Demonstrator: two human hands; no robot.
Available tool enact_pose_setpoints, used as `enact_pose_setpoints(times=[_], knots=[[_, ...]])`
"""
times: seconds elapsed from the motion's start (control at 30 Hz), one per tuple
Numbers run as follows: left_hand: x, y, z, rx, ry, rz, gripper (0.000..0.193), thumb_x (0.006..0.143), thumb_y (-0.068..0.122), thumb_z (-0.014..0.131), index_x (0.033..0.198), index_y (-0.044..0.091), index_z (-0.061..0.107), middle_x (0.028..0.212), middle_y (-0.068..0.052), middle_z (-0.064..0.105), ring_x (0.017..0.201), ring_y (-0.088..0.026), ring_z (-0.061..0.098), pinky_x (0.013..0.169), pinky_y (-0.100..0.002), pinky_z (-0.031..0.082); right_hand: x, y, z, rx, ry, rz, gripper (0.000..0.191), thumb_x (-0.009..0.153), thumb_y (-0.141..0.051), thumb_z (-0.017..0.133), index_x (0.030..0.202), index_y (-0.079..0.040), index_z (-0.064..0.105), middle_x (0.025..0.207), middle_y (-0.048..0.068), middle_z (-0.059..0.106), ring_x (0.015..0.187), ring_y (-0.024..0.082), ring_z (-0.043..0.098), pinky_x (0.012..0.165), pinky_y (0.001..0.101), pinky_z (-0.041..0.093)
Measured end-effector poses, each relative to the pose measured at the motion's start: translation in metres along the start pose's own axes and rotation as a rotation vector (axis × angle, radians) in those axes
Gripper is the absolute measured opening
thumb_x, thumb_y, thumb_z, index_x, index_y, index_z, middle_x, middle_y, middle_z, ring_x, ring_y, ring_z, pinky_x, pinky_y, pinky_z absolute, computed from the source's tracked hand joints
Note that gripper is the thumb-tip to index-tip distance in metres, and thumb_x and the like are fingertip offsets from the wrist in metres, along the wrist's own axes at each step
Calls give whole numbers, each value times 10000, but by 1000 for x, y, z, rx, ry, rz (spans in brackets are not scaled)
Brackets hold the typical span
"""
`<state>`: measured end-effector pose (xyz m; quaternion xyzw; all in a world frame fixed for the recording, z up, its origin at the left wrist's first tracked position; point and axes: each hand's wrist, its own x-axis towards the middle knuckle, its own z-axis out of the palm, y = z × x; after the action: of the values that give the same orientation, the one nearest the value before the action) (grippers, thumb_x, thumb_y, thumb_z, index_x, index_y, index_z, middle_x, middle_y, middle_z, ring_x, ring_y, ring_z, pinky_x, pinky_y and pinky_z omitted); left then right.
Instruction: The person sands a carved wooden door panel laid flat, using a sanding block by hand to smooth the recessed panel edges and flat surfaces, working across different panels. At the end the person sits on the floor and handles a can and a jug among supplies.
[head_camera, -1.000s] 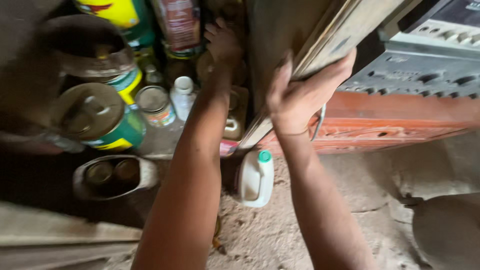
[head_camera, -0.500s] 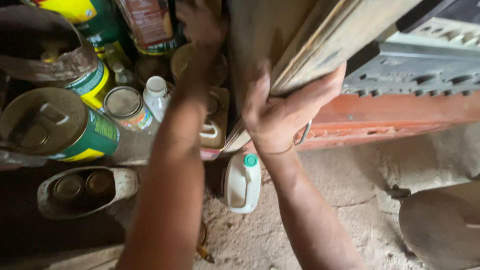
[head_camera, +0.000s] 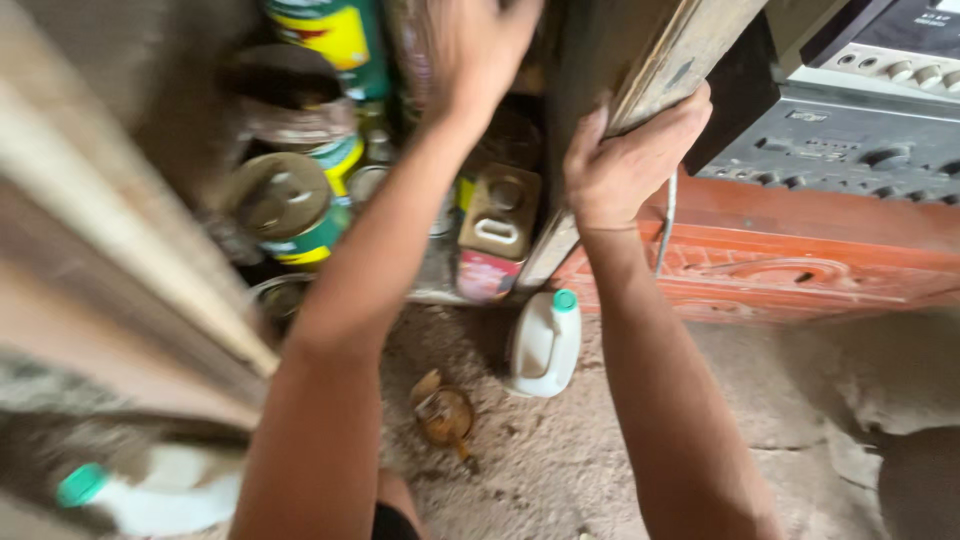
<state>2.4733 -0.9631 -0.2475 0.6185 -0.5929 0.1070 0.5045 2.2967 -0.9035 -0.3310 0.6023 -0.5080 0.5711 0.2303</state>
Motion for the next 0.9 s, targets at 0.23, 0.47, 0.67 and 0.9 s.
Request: enact_pose_setpoints(times=[0.23,0.47,0.67,0.9], knots=[[-143,34,-202,-479,154,48,824,837,111,944,1462,49,411,1328,-120,532,1265,-271,540,1145,-413,432,-3,-5,-59,88,-143,-168,813,1012,-297,748,1511,129,267,1521,344,393,1396,479,407,1200,509,350],[-312,88,-330,-773,-433,-319,786,819,184,854,1424,65,366,1296,-94,473,1129,-219,552,885,-334,539,-119,56,-278,184,-629,46,278,1046,37,729,1299,9,616,1189,176,655,1189,359,608,1113,484,471],[-413,130,-252,-337,-639,-19,857,778,243,863,1448,64,360,1370,-229,441,1288,-378,483,1073,-561,445,-199,87,-367,237,-542,568,148,1081,-17,667,1222,25,681,1056,111,709,907,130,650,836,293,552],[-539,147,-150,-244,-670,29,1000,651,190,872,1466,25,318,1393,-351,313,1278,-548,391,1069,-618,375,-227,101,-363,236,-649,287,187,1035,-169,776,1090,-7,700,981,163,705,763,173,653,651,329,545]])
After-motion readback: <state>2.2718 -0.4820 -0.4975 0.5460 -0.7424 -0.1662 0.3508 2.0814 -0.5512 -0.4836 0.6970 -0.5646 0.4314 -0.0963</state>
